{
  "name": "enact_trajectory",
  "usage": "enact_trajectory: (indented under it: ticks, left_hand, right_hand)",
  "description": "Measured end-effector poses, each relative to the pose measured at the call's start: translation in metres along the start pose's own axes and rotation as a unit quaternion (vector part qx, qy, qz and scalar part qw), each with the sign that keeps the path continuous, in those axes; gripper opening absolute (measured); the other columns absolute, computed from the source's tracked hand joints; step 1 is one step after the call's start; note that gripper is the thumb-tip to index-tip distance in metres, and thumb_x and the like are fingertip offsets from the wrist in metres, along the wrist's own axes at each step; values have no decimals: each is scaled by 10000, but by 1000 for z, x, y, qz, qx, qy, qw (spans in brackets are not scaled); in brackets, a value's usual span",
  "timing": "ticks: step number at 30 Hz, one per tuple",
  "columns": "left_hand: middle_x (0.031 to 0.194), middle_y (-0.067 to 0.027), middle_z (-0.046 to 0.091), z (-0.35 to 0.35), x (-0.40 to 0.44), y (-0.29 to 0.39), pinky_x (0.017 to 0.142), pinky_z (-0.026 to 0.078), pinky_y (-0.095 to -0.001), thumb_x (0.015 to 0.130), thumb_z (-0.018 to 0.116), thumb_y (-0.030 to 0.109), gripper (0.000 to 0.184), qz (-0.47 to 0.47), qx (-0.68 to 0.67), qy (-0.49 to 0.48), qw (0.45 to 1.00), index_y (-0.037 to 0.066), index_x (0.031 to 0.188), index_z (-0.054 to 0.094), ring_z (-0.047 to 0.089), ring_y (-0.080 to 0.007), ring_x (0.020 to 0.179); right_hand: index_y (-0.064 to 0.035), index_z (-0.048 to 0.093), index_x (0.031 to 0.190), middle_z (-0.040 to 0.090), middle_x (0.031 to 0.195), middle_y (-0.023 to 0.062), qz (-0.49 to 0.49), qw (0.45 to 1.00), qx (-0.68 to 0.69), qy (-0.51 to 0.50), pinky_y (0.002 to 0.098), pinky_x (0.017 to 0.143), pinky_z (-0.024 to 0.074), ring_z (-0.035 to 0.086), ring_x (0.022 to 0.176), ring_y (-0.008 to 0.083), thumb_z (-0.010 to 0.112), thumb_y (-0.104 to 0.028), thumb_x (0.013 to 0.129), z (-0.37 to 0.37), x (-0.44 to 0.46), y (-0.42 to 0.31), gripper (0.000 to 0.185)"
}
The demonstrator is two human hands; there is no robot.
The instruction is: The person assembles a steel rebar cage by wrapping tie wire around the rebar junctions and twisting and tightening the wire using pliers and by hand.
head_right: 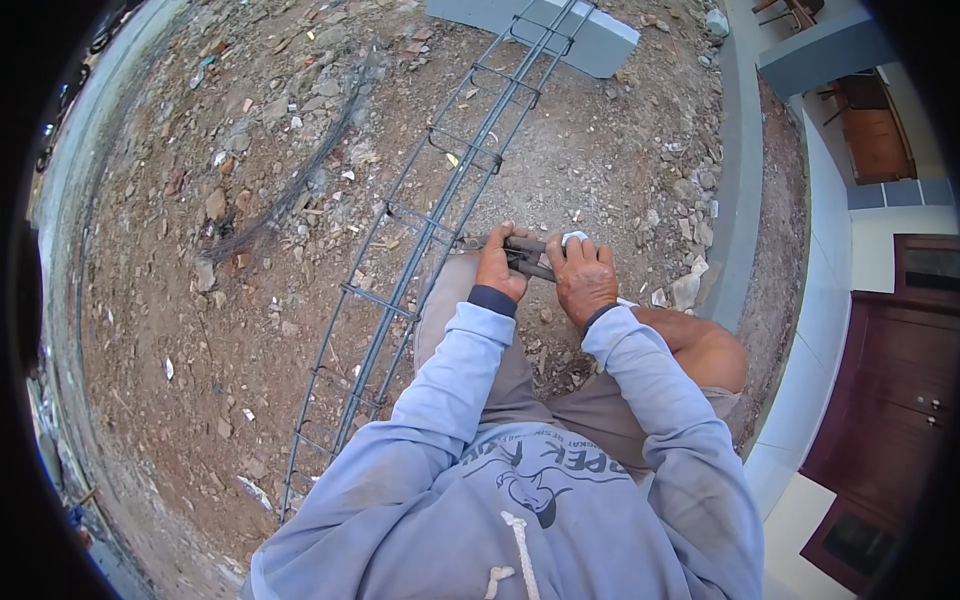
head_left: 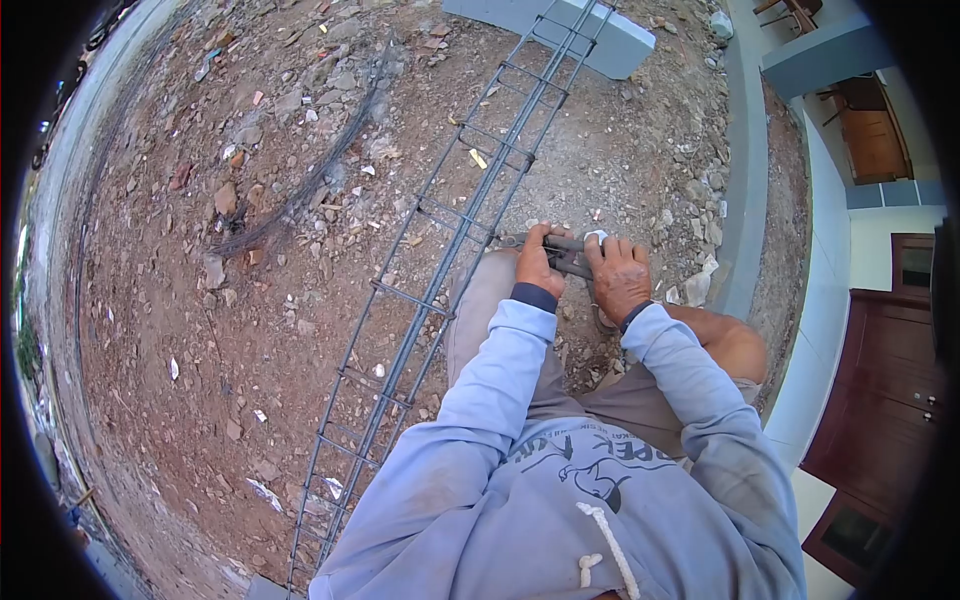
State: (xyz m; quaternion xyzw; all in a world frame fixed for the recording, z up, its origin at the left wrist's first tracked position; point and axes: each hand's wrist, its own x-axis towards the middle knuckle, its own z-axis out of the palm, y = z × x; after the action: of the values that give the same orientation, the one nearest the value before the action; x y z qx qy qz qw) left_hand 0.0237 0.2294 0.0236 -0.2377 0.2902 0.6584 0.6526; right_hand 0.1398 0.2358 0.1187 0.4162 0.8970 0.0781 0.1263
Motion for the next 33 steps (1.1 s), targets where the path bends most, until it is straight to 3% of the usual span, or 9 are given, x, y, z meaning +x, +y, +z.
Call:
enact_trajectory:
  ticks: [8, 11, 14, 18, 19, 22, 23, 27, 33]
  left_hand:
    - [951, -82, 582, -12, -29, 8, 808, 494, -412, 818, 662, 476, 462, -16, 92, -18, 995, 92, 1018, 500, 592, -239, 933]
    - [950, -86, 588, -18, -35, 7, 816, 492, -432, 818, 659, 480, 464, -18, 60, -51, 997, 89, 1012, 502, 595, -244, 943]
    - [930, -76, 594, -19, -30, 1, 801, 499, -434, 821, 666, 455, 431, -17, 17, -79, 997, 99, 1005, 506, 603, -240, 917]
    - [895, -65, 601, -18, -23, -1, 766, 508, -417, 832, 667, 413, 386, -13, 8, -61, 998, 98, 993, 512, 611, -233, 872]
    - [888, -63, 603, -15, -21, -1, 756, 510, -412, 836, 666, 402, 376, -7, 9, -49, 999, 95, 990, 514, 612, -231, 860]
    - [878, -57, 599, -12, -12, -3, 737, 505, -405, 850, 650, 397, 362, 4, 22, -9, 1000, 91, 987, 516, 608, -224, 842]
    - [876, -56, 595, -11, -10, -3, 732, 502, -408, 853, 644, 406, 359, -5, 14, -1, 1000, 98, 986, 518, 605, -223, 837]
    - [881, -57, 577, 0, 0, 1, 725, 493, -426, 859, 620, 452, 373, -34, -22, 14, 999, 119, 994, 520, 591, -225, 829]
    - [936, -84, 545, 13, -11, 2, 764, 491, -437, 878, 596, 448, 436, -6, -4, 38, 999, 58, 1048, 503, 564, -234, 850]
  right_hand:
    - [-37, 510, 957, 531, 704, 123, -29, 923, 314, -219, 386, 528, 447, 561, 587, 242, 651, -82, 688, 19, 14, 25, 307]
    - [-36, 537, 887, 548, 683, 61, 151, 626, 610, -463, 316, 439, 432, 550, 527, 165, 655, -130, 739, -6, 14, 23, 211]
    - [-34, 538, 802, 500, 629, 24, 172, 476, 702, -501, 272, 411, 411, 510, 495, 120, 676, -179, 770, 7, 6, 25, 202]
    - [7, 612, 865, 645, 766, 109, 154, 577, 608, -523, 295, 458, 488, 639, 604, 183, 677, -245, 798, -5, 23, 32, 269]
    - [22, 622, 951, 673, 854, 154, 148, 653, 513, -538, 353, 564, 535, 677, 727, 249, 693, -313, 790, -8, 31, 30, 379]
    - [20, 601, 1015, 663, 853, 139, -18, 957, 121, -262, 405, 658, 535, 665, 786, 289, 716, -384, 758, -62, 24, 6, 493]
    - [4, 568, 1113, 637, 965, 144, -7, 976, 111, -186, 470, 849, 466, 604, 985, 318, 688, -351, 762, -69, 17, -2, 514]
    - [-19, 412, 1331, 496, 1235, 191, -49, 997, -64, 12, 569, 1056, 208, 412, 1225, 343, 540, -180, 810, -50, -12, -20, 561]
    - [-20, 390, 1346, 489, 1253, 207, 33, 990, -101, 90, 558, 1040, 244, 448, 1186, 342, 482, -168, 847, -21, -10, -23, 529]
